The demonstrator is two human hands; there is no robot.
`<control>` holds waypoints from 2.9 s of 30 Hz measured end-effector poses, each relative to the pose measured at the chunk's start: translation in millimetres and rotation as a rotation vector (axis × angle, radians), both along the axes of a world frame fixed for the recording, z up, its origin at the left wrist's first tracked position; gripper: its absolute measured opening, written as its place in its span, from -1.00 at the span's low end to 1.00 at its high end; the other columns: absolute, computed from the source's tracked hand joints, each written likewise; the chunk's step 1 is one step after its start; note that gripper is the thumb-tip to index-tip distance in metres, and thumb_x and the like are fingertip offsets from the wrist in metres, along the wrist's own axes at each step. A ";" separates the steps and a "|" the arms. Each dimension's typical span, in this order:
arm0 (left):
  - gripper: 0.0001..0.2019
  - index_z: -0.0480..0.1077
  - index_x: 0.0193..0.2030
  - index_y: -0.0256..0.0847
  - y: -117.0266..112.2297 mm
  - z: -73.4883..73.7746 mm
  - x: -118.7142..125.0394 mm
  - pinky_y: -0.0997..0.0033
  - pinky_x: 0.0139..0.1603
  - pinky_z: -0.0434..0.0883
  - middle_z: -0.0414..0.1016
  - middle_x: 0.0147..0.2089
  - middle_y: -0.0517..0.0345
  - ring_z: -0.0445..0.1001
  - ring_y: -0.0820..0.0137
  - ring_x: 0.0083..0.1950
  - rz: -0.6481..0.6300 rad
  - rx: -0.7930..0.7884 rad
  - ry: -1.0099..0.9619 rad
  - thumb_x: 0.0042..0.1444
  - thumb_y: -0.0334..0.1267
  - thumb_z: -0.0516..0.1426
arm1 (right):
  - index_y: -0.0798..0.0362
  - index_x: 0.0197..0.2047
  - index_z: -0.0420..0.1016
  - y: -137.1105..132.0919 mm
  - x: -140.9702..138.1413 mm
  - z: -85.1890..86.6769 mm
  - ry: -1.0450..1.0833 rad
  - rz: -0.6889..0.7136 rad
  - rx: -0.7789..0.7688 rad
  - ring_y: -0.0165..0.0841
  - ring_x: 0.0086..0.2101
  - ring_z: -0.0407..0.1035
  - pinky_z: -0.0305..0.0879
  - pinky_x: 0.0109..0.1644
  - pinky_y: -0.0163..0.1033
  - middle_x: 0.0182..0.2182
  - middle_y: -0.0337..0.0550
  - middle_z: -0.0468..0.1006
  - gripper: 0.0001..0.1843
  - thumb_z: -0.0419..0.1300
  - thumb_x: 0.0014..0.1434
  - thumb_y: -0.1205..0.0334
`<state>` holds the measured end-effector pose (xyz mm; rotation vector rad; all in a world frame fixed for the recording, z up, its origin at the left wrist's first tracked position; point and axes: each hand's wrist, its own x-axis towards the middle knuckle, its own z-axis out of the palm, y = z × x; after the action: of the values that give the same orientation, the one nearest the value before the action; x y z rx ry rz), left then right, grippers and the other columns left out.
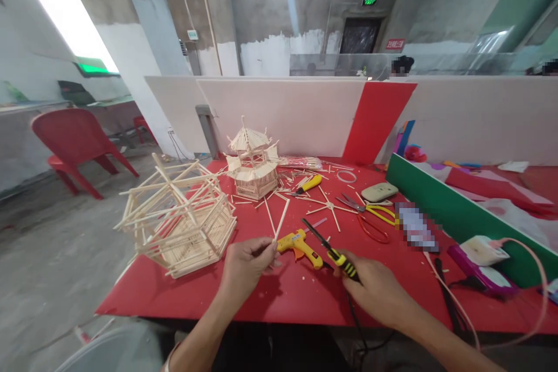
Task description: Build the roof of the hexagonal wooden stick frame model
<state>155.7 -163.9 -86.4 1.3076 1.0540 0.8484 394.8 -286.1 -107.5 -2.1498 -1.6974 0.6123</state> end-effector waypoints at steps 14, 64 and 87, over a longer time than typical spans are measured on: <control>-0.78 0.50 -0.59 -0.18 -12.4 10.3 -2.5 0.56 -0.41 0.27 0.44 -0.60 0.21 0.36 0.45 -0.51 0.064 0.490 0.293 0.06 -0.34 0.20 | 0.05 0.45 0.01 25.8 -54.7 6.5 0.151 0.133 0.088 -0.01 0.25 0.18 0.19 0.26 0.10 0.28 0.11 0.28 -0.13 0.12 0.07 0.37; -0.75 0.46 -0.53 -0.36 -23.6 22.5 -6.1 0.67 -0.84 0.12 0.37 -0.68 0.26 0.08 0.69 -0.81 -0.387 -0.569 -0.621 -0.19 -0.27 0.42 | -0.02 0.38 -0.05 17.1 -34.2 -1.4 0.049 0.446 0.363 -0.07 0.29 0.09 0.05 0.35 0.26 0.27 0.07 0.24 -0.05 0.05 -0.10 0.55; -0.69 0.49 -0.42 -0.32 -10.7 -1.0 -2.1 0.65 -0.77 0.16 0.40 -0.63 0.27 0.21 0.64 -0.76 -0.213 -0.350 -0.372 -0.11 -0.10 0.39 | 0.24 0.27 0.33 -47.1 61.6 -59.8 -0.634 -0.200 0.053 0.09 -0.09 0.46 0.38 -0.08 0.18 -0.14 0.22 0.54 -0.38 0.15 0.13 0.25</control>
<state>153.6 -174.5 -87.4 0.9036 0.7147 0.6759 456.4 -333.1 -167.3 -2.6009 -1.7041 -0.1980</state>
